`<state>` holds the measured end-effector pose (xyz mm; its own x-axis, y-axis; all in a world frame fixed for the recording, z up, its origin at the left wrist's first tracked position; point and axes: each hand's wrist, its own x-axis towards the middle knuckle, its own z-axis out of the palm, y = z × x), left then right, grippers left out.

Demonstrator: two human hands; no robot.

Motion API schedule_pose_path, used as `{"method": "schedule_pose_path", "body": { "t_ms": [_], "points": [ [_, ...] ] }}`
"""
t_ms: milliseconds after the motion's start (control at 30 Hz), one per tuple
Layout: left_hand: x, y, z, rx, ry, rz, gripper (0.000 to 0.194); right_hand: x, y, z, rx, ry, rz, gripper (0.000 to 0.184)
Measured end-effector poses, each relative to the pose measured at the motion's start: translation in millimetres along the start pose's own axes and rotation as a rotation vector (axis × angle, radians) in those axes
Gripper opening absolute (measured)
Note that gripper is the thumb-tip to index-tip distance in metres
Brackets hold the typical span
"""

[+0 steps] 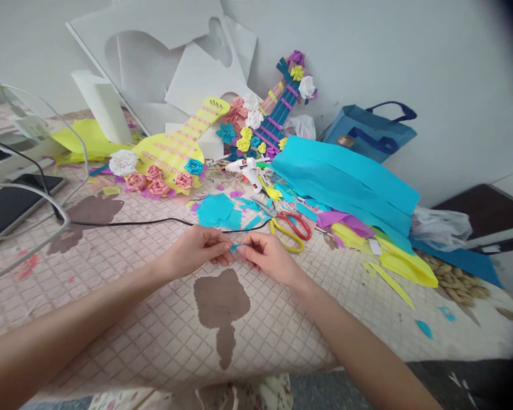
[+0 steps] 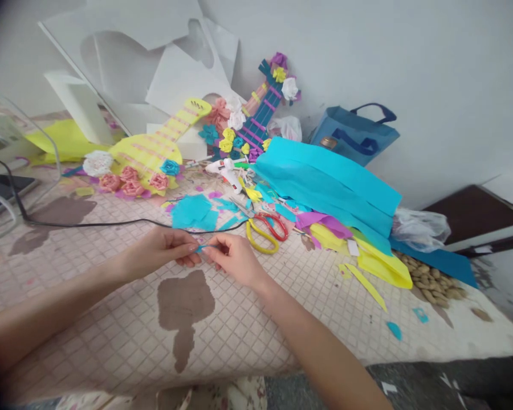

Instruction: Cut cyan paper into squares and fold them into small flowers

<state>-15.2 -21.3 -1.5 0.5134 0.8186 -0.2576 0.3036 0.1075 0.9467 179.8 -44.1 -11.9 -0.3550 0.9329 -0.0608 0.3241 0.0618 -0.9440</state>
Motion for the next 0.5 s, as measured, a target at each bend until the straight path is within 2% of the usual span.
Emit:
{"method": "schedule_pose_path", "body": {
  "t_ms": [200,300,500],
  "points": [
    [2.1,-1.5,-2.3,0.026,-0.064,0.027,0.027,-0.1,0.7,-0.1,0.006,0.008,0.004,0.023],
    [6.0,0.0,0.3,0.043,-0.050,0.029,0.026,0.1,0.5,1.0,0.010,0.027,-0.003,0.022],
    [9.7,-1.5,-3.1,-0.086,-0.080,-0.040,0.022,-1.4,0.1,0.2,0.013,0.045,-0.021,0.024]
  ]
}}
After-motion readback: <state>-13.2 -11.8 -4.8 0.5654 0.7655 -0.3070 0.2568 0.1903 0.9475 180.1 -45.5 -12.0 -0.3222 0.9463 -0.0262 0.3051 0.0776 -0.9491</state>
